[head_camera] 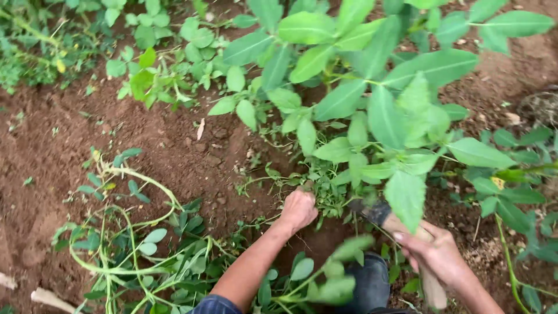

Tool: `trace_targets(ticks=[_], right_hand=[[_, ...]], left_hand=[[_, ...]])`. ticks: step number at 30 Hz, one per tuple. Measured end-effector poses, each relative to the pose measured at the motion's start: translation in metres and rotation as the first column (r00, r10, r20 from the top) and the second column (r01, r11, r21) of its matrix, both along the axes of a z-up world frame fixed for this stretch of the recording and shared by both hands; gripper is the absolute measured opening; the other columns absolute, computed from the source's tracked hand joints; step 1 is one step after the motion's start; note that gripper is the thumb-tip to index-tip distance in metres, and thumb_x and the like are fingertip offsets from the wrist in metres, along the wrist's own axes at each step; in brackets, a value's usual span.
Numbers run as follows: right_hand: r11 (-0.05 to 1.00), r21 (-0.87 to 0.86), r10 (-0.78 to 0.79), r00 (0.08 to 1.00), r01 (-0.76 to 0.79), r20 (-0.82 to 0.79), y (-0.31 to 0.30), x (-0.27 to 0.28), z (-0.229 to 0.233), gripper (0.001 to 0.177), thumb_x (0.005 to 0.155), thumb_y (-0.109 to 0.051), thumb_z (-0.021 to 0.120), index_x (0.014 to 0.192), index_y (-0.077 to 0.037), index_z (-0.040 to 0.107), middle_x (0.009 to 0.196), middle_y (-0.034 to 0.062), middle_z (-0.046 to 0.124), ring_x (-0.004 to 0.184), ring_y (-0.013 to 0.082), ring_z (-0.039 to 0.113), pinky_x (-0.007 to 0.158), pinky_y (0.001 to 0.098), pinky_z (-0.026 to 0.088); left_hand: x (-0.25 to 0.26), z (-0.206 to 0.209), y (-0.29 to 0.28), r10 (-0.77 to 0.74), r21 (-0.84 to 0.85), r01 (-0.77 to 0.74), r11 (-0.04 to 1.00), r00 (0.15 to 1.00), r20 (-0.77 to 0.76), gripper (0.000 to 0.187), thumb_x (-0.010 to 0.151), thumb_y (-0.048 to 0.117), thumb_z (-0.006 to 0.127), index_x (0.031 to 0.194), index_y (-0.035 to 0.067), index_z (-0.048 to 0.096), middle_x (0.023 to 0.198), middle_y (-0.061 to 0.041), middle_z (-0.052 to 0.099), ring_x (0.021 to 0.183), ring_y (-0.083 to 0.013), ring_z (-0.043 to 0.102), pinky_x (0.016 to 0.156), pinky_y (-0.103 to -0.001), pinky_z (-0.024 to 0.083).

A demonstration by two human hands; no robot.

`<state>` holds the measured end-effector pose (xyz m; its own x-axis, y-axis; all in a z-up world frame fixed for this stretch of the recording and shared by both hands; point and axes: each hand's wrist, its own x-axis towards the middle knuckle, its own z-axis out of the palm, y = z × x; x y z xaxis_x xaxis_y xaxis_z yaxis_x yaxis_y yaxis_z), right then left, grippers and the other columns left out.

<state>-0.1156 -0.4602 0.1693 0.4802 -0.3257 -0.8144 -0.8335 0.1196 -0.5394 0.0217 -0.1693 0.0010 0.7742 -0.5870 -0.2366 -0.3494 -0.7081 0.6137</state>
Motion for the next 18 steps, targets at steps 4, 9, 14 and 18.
trace_targets(ticks=[4, 9, 14, 18], right_hand=[[0.972, 0.061, -0.226, 0.974, 0.226, -0.014, -0.044, -0.075, -0.017, 0.043, 0.076, -0.016, 0.081, 0.113, 0.003, 0.069, 0.064, 0.011, 0.064, 0.047, 0.0179, 0.057, 0.038, 0.0341, 0.043], [0.944, -0.038, -0.331, 0.937, 0.329, -0.112, -0.106, -0.149, -0.062, 0.037, 0.082, -0.015, 0.08, 0.105, 0.011, 0.067, 0.067, 0.0173, 0.069, 0.045, 0.0249, 0.057, 0.039, 0.0393, 0.05], [0.974, 0.064, -0.209, 0.972, 0.216, -0.105, -0.079, -0.094, -0.056, 0.034, 0.082, -0.018, 0.077, 0.109, 0.001, 0.069, 0.064, 0.0116, 0.065, 0.044, 0.0186, 0.054, 0.038, 0.033, 0.043], [0.982, 0.176, -0.058, 0.995, 0.072, -0.087, -0.057, -0.056, -0.078, 0.032, 0.085, -0.02, 0.077, 0.109, 0.001, 0.071, 0.062, 0.009, 0.062, 0.041, 0.0171, 0.051, 0.037, 0.0313, 0.044]], left_hand=[[-0.001, -0.009, -0.012, -0.123, 0.142, 0.116, 0.983, 0.992, 0.04, 0.029, 0.069, 0.0, 0.067, 0.096, -0.008, 0.069, 0.098, -0.031, 0.071, 0.083, -0.0442, 0.07, 0.073, -0.05, 0.06], [-0.009, -0.005, -0.02, -0.323, 0.252, 0.22, 0.943, 0.793, 0.517, 0.071, 0.041, 0.011, 0.072, 0.111, -0.005, 0.071, 0.127, -0.036, 0.066, 0.103, -0.0417, 0.07, 0.099, -0.049, 0.054], [-0.011, 0.025, -0.065, -0.229, 0.237, 0.176, 0.955, 0.949, 0.217, 0.059, 0.072, 0.036, 0.08, 0.104, -0.012, 0.068, 0.107, -0.03, 0.069, 0.104, -0.0412, 0.066, 0.098, -0.051, 0.05], [-0.008, 0.015, -0.097, -0.152, 0.274, 0.126, 0.954, 0.986, 0.076, 0.062, 0.077, 0.047, 0.083, 0.102, -0.008, 0.068, 0.102, -0.026, 0.069, 0.097, -0.036, 0.068, 0.087, -0.047, 0.055]])
